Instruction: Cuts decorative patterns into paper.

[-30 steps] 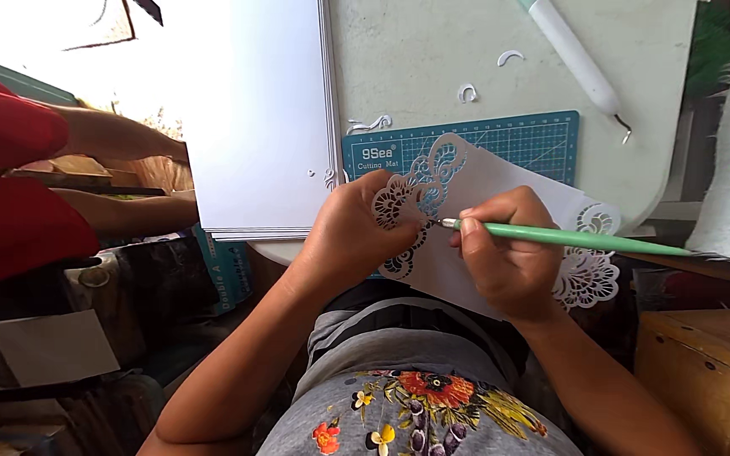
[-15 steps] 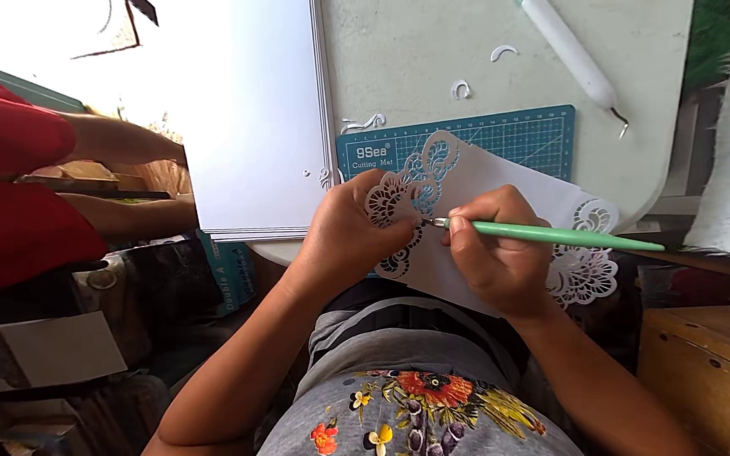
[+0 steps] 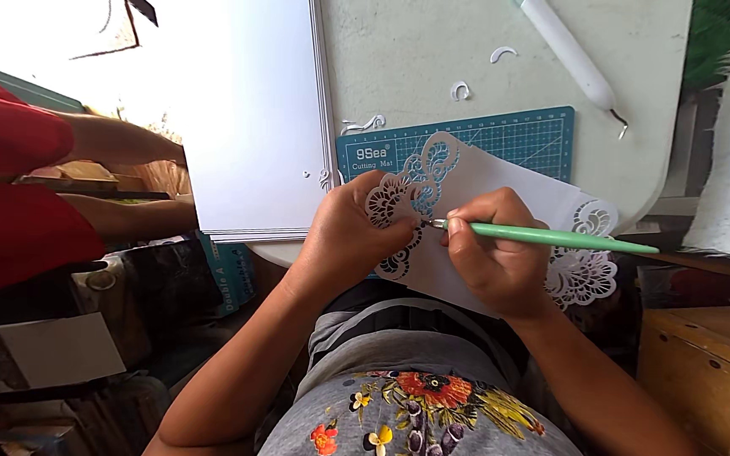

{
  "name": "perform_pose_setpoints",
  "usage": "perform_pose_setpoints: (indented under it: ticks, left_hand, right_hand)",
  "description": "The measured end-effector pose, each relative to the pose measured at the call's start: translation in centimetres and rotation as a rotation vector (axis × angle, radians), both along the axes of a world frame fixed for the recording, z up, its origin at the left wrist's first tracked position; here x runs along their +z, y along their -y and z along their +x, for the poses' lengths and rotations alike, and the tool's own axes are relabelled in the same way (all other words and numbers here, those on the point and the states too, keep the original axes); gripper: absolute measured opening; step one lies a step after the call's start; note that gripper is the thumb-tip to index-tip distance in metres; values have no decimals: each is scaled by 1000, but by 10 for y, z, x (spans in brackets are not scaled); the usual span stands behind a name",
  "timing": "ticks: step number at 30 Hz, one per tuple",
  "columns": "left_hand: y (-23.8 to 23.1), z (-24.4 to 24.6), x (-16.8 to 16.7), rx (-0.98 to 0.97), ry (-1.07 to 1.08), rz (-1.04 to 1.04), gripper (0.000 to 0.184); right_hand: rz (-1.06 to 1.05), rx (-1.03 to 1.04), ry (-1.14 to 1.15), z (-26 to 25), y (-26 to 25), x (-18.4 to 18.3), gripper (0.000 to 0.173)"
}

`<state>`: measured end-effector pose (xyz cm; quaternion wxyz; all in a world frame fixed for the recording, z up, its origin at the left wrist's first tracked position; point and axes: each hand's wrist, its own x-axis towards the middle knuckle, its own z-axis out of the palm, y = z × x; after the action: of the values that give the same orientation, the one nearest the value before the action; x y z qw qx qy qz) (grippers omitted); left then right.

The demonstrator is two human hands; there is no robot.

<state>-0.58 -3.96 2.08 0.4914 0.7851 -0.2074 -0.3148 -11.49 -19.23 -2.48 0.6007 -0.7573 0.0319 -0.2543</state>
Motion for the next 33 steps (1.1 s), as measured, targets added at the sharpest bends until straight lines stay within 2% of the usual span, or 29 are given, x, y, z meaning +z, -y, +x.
perform_pose_setpoints:
  ticks: [12,33]
  left_hand:
    - [0,0,0,-2,0,-1,26]
    - [1,-2,-1,10,16,-14,26]
  right_hand:
    - [93,27,-4,-1,1,1,6]
    - [93,1,-11,2,3,4,12]
